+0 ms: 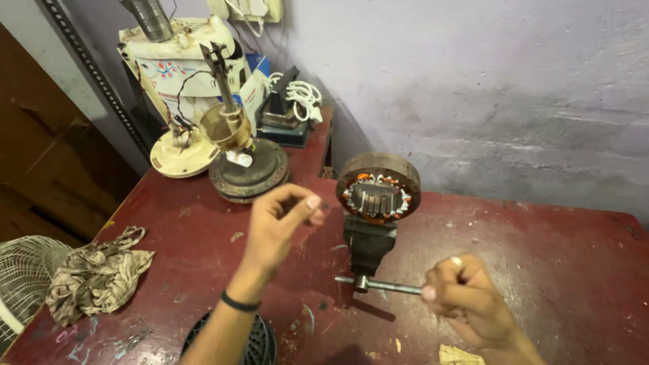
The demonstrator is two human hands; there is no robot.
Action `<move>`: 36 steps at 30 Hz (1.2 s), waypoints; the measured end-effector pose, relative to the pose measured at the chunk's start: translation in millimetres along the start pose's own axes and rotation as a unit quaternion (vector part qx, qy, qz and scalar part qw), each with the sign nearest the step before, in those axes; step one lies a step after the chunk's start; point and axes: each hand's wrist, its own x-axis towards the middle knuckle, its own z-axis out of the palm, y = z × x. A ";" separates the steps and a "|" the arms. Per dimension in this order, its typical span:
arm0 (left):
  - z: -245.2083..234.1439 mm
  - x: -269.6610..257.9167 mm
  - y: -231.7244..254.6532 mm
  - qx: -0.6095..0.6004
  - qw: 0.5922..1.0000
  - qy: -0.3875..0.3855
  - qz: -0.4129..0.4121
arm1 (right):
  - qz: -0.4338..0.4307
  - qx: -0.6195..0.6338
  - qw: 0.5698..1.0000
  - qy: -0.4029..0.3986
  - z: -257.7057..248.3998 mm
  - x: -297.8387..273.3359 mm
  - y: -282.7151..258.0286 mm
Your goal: The person holds a motor stator clamped in a vise and repeatedly inserts and removes a small metal tool into the winding slots. The person rotates the stator slightly and continues the same insertion and removal motion throughout the clip.
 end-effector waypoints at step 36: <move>20.7 78.7 -109.2 -0.168 0.956 -0.217 -0.100 | -0.171 -0.302 0.926 0.148 -28.8 135.9 51.6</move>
